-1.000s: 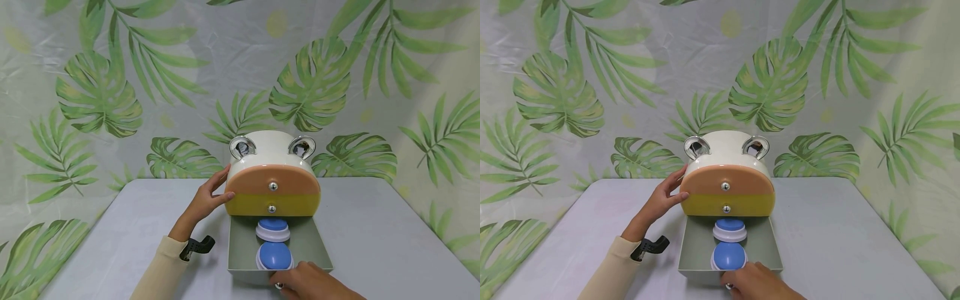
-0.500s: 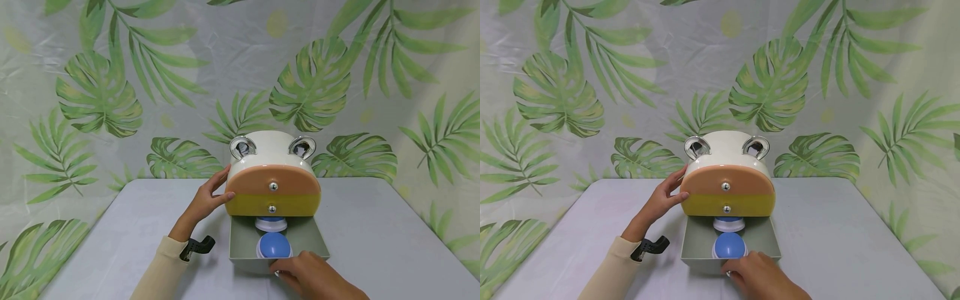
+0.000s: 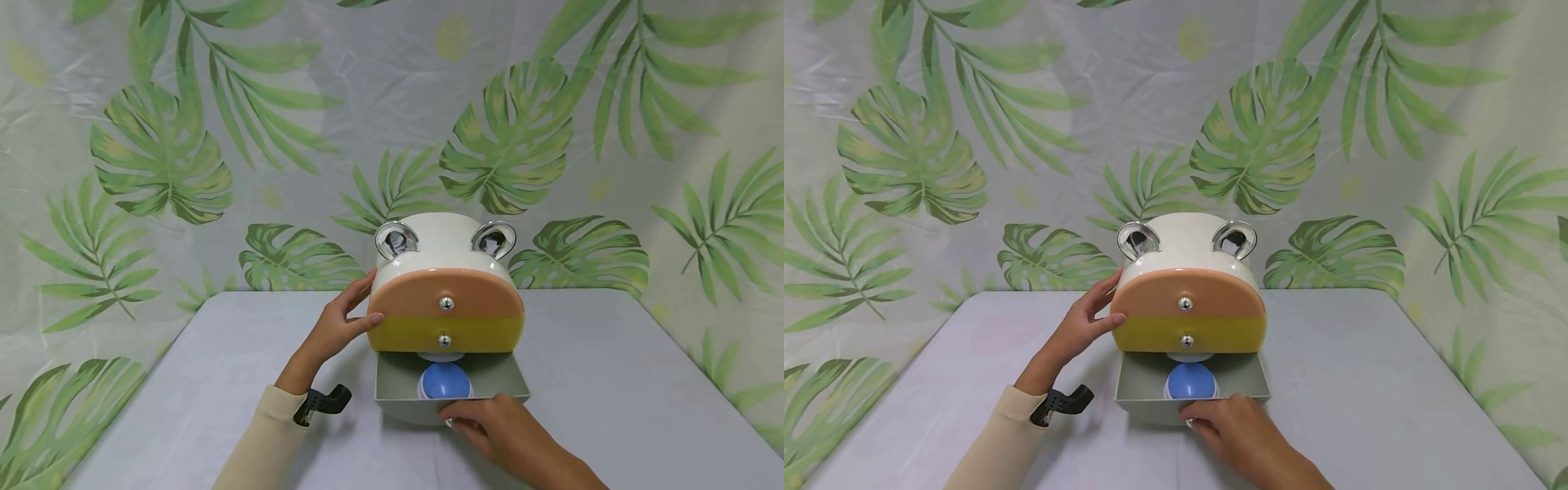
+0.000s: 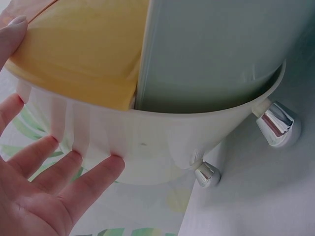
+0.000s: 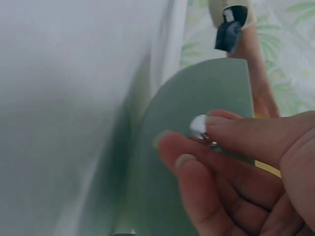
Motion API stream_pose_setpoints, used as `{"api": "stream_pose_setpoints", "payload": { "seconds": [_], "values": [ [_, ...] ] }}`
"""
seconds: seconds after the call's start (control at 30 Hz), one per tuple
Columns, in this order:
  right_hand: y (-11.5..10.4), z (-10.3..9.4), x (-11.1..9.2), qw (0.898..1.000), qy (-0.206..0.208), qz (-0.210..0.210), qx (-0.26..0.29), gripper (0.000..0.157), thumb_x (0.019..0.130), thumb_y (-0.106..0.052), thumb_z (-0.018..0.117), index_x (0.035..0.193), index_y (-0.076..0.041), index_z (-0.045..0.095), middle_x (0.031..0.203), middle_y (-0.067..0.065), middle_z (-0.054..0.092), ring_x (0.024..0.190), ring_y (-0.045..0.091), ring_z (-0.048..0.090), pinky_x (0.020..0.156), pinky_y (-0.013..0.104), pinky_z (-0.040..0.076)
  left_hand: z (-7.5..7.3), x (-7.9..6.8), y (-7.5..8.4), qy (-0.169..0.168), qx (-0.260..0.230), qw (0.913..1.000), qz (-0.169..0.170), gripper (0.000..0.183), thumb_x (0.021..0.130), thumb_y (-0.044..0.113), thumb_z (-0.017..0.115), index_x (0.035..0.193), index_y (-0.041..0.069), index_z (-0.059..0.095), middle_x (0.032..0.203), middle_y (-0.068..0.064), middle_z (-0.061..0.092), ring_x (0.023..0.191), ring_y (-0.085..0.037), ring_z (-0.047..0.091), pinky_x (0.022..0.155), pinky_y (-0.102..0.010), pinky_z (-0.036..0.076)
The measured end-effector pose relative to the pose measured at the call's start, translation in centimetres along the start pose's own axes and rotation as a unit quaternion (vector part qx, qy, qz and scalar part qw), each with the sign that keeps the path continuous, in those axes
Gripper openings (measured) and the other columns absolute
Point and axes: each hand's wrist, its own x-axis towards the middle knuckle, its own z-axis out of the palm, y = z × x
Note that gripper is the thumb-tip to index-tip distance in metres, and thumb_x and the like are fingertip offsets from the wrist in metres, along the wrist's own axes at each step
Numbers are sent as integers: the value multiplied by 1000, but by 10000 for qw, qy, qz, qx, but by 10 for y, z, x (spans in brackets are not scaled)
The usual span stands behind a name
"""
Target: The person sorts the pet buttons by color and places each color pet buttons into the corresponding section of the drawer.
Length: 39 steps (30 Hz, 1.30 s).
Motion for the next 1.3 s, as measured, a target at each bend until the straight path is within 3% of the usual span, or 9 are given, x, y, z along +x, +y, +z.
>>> {"api": "stream_pose_setpoints", "payload": {
  "seconds": [0.17,0.33,0.53,0.7,1.07,1.3],
  "values": [
    [7,6,2,9994,342,22,-73,21,85,-11,73,101,-24,76,96,-16,71,86,-2,64,72,25,56,0,0,1,-25,-7,10000,-25,70,92,16,66,152,26,31,156,11,28,142,-16,29,97,-40,48],
    [14,12,7,9974,678,-33,223,22,84,-9,74,101,-23,76,93,-17,71,80,-5,61,67,20,54,-1,-1,2,-3,-36,10000,-21,70,92,15,66,152,25,31,156,9,28,142,-18,30,98,-41,48],
    [22,14,12,9941,522,258,912,19,87,-10,71,102,-20,75,82,-10,69,57,-6,52,54,17,49,0,-2,3,2,3,10000,-76,70,92,15,66,152,26,31,155,10,28,141,-18,31,98,-41,48],
    [26,12,17,9917,284,487,1160,18,88,-9,70,104,-17,75,87,-4,71,55,-4,53,54,19,50,0,-2,4,9,16,10000,-79,70,92,15,66,152,26,31,155,7,31,140,-19,33,98,-42,48],
    [32,12,29,9913,253,745,1059,17,89,-12,69,104,-19,75,88,-5,72,54,-1,54,54,21,50,-1,-2,3,34,43,10000,-52,70,92,16,67,152,25,32,152,1,37,139,-19,35,97,-43,49],
    [37,12,38,9924,329,769,897,17,88,-12,70,103,-19,76,78,-7,70,52,-1,53,52,21,49,-1,-1,2,61,56,10000,-33,70,91,17,68,152,26,33,152,1,38,138,-18,37,96,-41,49]
  ]
}}
